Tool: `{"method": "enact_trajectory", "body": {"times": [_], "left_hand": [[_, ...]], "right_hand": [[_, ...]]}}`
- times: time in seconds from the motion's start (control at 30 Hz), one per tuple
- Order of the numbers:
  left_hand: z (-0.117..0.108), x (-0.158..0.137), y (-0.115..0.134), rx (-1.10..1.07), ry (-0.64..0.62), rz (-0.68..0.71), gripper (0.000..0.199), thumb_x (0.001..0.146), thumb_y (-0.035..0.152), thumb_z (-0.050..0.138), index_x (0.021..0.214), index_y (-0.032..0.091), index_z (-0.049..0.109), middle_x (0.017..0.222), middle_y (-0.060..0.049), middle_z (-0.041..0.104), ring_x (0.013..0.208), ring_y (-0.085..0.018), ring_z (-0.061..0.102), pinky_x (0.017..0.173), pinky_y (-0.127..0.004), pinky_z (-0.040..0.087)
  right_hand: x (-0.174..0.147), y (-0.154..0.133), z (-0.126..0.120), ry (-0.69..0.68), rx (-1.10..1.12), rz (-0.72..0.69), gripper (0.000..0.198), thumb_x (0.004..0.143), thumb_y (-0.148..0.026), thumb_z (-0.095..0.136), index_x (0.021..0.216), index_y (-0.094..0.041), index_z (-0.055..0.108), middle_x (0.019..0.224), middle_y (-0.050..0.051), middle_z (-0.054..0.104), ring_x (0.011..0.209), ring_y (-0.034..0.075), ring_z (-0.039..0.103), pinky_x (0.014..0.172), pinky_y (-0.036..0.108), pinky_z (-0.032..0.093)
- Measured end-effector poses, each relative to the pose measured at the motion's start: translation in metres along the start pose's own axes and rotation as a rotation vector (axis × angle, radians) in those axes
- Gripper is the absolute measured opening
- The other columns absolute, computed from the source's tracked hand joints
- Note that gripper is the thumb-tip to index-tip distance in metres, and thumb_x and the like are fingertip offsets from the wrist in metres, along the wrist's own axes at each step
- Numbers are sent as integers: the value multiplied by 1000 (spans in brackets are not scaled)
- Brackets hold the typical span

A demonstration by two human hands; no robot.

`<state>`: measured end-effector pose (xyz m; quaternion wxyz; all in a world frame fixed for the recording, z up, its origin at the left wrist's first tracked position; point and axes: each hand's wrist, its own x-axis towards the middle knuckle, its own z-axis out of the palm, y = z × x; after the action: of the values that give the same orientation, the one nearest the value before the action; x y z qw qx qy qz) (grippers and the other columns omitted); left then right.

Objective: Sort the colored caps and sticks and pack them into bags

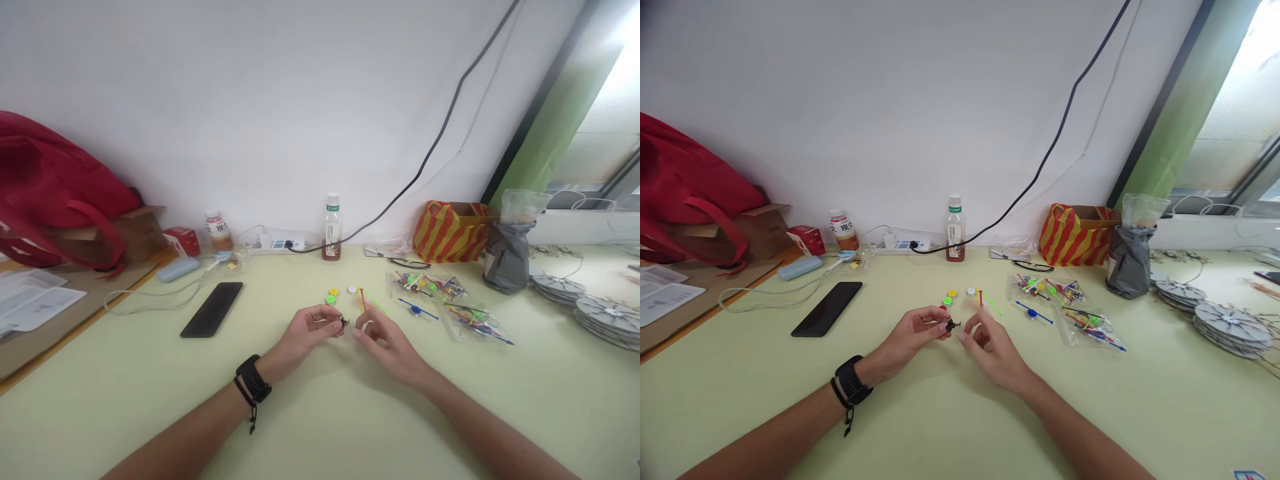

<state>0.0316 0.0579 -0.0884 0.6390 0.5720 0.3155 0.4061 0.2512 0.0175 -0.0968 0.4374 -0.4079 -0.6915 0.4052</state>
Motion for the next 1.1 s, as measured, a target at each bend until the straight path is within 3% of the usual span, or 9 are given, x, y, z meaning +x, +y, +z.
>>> {"method": "enact_trajectory", "body": {"times": [0.07,0.13,0.3,0.43,0.67,0.77,0.87,0.97,1.1], "left_hand": [[0,1,0,-7,14,-2,29,81,32,84,104,16,75,105,-7,68,92,-19,68,89,-35,55],[0,1,0,-11,21,-6,29,80,31,85,102,16,75,103,-7,68,91,-18,68,87,-34,55],[2,-1,2,8,0,3,29,81,32,85,102,15,76,104,-7,68,91,-19,68,89,-34,54],[2,-2,2,27,-18,24,26,83,33,83,103,16,76,106,-7,69,96,-20,67,91,-33,53],[2,-1,1,12,-8,36,27,82,32,84,102,16,76,102,-7,69,90,-18,66,88,-32,54],[2,0,0,-6,2,24,28,81,31,85,101,15,76,100,-7,69,89,-18,67,87,-32,55],[2,0,0,-16,3,9,29,80,32,85,101,15,75,98,-7,69,88,-18,67,88,-33,55],[2,0,1,-7,-3,8,29,81,33,85,102,15,75,99,-7,70,90,-18,67,89,-34,55],[2,-2,3,26,-8,19,30,81,34,84,103,16,76,103,-8,71,92,-19,68,88,-33,54]], "right_hand": [[2,-2,-2,-76,9,15,51,101,-50,50,62,-19,56,64,0,50,59,13,48,61,28,41],[3,-3,-3,-73,19,29,55,101,-52,50,56,-20,45,57,-2,42,56,13,43,58,28,37],[1,-8,-1,19,13,-25,23,98,-44,60,103,-22,61,89,3,64,75,16,57,68,29,46],[-2,-7,1,-18,-15,-27,29,98,-40,60,124,-26,59,110,7,68,87,19,64,76,33,52],[-2,-4,3,12,43,0,47,97,-41,62,140,-29,50,109,5,66,79,16,63,73,31,52],[-1,-2,-1,-30,35,16,28,98,-47,58,94,-21,68,83,2,63,66,13,56,66,29,46],[2,-2,-4,-80,41,19,57,101,-53,50,55,-20,47,57,-2,45,56,12,44,59,29,38],[3,-5,-5,-1,60,27,44,98,-53,57,69,-20,53,64,-2,50,60,13,45,58,28,38],[2,-11,-2,-9,60,-4,27,97,-49,62,101,-22,62,96,5,66,84,18,62,75,31,50]]}}
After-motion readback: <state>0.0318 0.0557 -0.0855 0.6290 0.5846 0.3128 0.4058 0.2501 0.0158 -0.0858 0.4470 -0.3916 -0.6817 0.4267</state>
